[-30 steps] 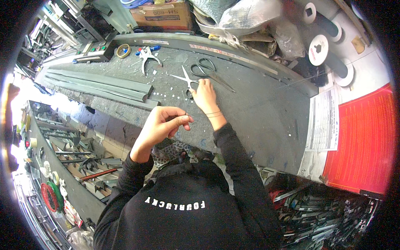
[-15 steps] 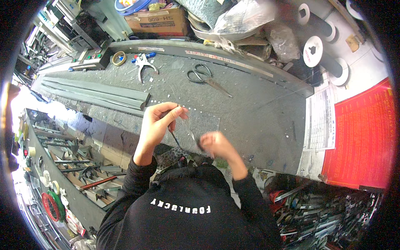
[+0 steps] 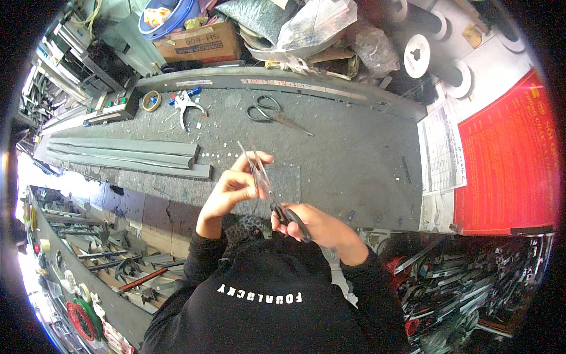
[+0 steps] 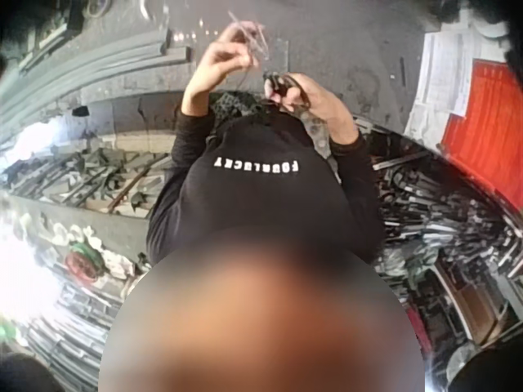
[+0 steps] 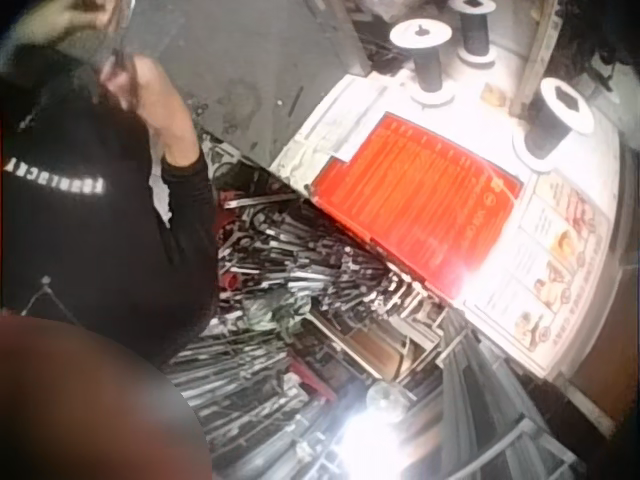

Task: The person measures and cuts a long black cable into short segments using scissors. They repeatedly measure the cable against a metal bar, cut it, and place the cut pieces into a yellow bowl. The person also handles a metal bar and a yellow bowl during the task.

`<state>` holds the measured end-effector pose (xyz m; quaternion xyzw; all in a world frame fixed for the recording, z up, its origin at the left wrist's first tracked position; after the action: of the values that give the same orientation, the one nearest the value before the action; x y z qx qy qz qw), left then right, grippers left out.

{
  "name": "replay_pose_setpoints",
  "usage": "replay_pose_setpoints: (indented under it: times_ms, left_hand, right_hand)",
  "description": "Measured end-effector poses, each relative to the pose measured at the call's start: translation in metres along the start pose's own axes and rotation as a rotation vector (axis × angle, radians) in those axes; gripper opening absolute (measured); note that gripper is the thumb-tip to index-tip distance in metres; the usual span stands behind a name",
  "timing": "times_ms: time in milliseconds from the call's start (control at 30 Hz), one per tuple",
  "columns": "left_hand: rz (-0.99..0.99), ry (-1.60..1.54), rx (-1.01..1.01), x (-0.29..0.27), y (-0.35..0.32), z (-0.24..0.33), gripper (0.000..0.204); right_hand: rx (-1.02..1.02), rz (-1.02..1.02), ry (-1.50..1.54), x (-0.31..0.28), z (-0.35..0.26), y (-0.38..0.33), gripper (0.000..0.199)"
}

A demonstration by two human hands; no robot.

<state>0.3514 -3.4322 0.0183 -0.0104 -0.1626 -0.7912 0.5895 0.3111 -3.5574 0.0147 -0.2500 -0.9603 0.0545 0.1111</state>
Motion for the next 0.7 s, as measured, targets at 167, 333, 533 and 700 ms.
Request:
replay_pose_setpoints:
  times_ms: [167,333,533,700]
  left_hand:
    - [-0.308,-0.3,0.097,0.049,0.008,-0.001,0.032]
    - [-0.48,-0.28,0.16,0.074,0.019,0.003,0.033]
    - [-0.411,-0.444,-0.054,0.071,0.019,-0.017,0.019]
    - [-0.368,-0.296,0.07,0.07,0.019,-0.018,0.014]
  right_hand:
    - [0.099,-0.108,0.002,0.007,-0.028,-0.02,0.087]
    - [0.198,-0.136,0.119,0.004,-0.028,-0.041,0.093]
    - [0.173,-0.139,0.232,0.006,-0.026,-0.05,0.1]
    - [0.156,-0.006,0.309,0.0,-0.026,-0.057,0.094]
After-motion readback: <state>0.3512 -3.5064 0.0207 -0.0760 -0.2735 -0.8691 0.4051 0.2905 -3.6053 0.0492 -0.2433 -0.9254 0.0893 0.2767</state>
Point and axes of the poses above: each hand's wrist, its own y-axis towards the middle knuckle, its own x-axis out of the palm, z = x × y, the point moved 9 cm from there along y, towards the middle knuckle, and after that the axes turned 3 degrees about z, right-handed, at the moved point
